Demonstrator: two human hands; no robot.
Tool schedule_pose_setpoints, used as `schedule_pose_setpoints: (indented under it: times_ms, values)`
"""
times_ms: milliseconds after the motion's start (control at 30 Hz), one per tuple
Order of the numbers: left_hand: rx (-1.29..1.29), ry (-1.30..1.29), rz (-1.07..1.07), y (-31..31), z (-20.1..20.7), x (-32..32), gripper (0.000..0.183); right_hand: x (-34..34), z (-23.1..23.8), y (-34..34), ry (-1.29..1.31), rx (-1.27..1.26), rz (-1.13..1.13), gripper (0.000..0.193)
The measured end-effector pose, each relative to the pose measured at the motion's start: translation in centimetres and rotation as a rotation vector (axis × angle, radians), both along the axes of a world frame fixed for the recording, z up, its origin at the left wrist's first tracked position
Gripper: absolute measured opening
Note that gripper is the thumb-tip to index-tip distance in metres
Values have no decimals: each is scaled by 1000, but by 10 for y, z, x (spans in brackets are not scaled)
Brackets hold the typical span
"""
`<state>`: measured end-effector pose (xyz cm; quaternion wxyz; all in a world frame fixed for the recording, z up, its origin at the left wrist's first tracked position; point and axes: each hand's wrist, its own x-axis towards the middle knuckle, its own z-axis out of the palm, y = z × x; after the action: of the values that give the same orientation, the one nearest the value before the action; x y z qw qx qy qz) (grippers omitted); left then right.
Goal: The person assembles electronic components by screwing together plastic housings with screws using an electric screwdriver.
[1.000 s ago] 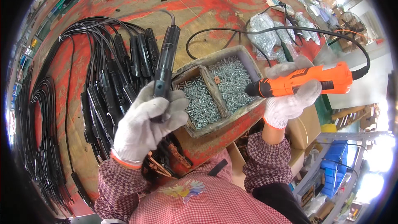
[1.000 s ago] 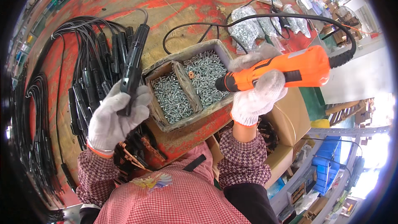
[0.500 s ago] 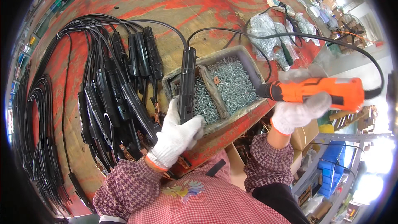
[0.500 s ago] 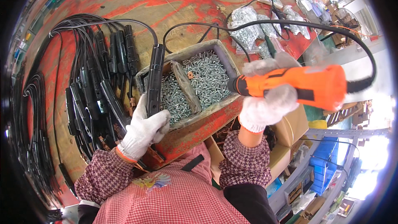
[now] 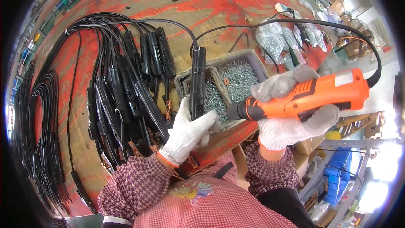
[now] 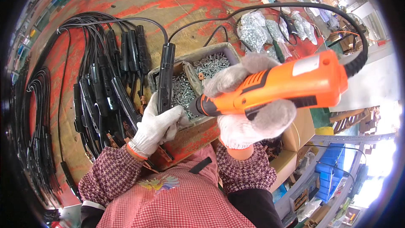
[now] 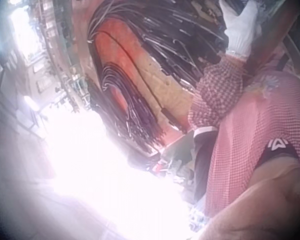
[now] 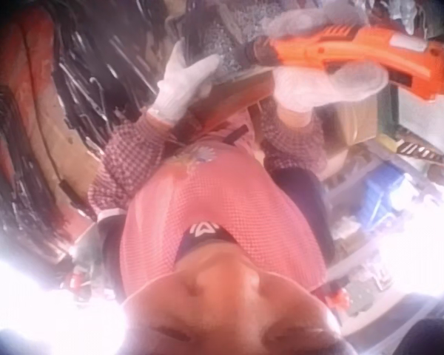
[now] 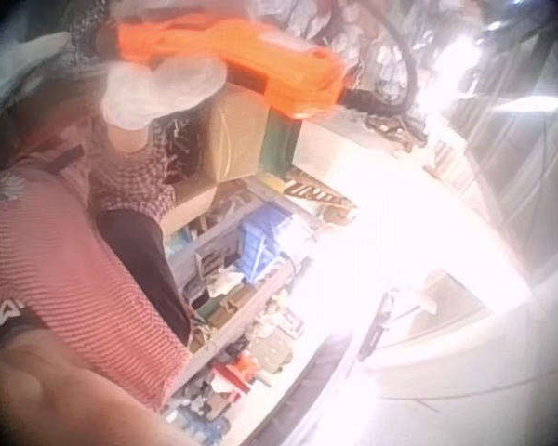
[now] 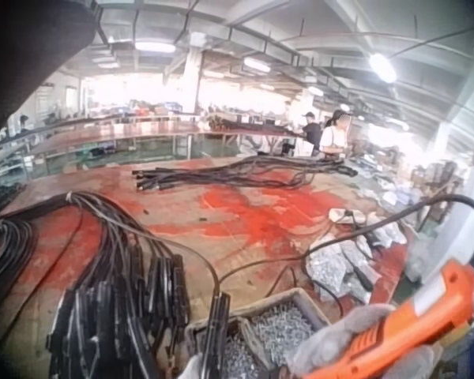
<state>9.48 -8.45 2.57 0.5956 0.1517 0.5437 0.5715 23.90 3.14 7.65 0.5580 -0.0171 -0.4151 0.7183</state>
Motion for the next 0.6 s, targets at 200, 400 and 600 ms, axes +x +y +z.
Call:
schedule_pose_setpoints:
  times_ms: [200, 400, 600]
  values:
    - [-5, -50, -8, -1, 0, -1, 68, 13, 14, 10, 12, 195, 54, 89]
    - [-14, -52, 61, -1, 1, 4, 64, 15, 21, 11, -11, 58, -271, 82]
    - [-8, -44, 130, -1, 3, 14, 63, 19, -3, 24, -223, 9, -583, 79]
